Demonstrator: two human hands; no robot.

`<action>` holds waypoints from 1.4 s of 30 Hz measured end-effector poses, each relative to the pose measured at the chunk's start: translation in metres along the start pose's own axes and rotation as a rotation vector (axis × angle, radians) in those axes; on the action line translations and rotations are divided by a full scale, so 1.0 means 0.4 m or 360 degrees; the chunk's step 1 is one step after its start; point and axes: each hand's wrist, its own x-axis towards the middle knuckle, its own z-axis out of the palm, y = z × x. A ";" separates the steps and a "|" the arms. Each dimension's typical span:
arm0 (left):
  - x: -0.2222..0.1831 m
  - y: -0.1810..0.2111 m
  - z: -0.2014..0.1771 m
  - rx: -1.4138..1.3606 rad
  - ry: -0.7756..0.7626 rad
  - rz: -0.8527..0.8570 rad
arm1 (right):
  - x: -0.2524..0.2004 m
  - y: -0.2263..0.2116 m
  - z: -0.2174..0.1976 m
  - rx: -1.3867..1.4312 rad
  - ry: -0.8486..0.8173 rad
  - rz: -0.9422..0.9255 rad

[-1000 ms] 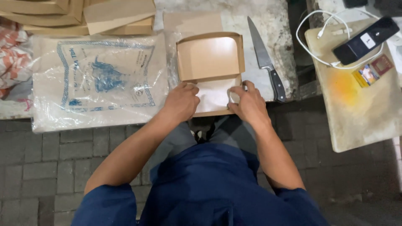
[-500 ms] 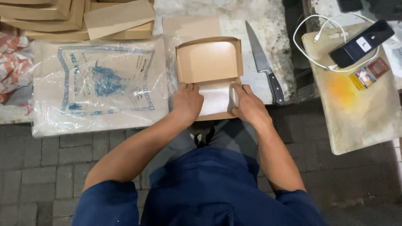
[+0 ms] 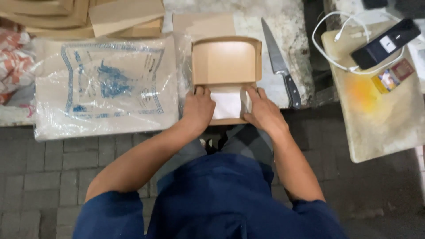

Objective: Folding cardboard food boxes and placing paper liners inside them at a production workbench.

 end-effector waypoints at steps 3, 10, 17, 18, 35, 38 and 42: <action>-0.020 -0.013 -0.080 0.0201 -0.0257 0.0133 | 0.012 0.017 0.008 -0.0061 -0.0002 -0.0005; -0.005 -0.025 -0.091 0.0105 -0.0361 0.0011 | 0.022 0.024 0.001 -0.0049 0.0017 -0.0012; -0.038 -0.092 -0.073 -0.0639 0.0044 0.0075 | -0.049 0.004 -0.032 0.0385 0.0214 -0.0113; -0.055 -0.115 -0.113 -0.1138 0.0287 0.0010 | -0.057 0.002 -0.039 0.0652 0.0378 -0.0135; 0.048 -0.208 -0.049 -0.2197 0.0425 -0.0224 | -0.003 0.188 0.202 0.0985 0.1003 -0.0293; -0.019 -0.205 -0.093 -0.2258 0.0465 0.0119 | 0.026 0.203 0.203 0.1014 0.1106 -0.0269; -0.068 -0.195 -0.065 -0.1940 0.0557 0.0551 | 0.061 0.235 0.245 0.1005 0.1173 -0.0169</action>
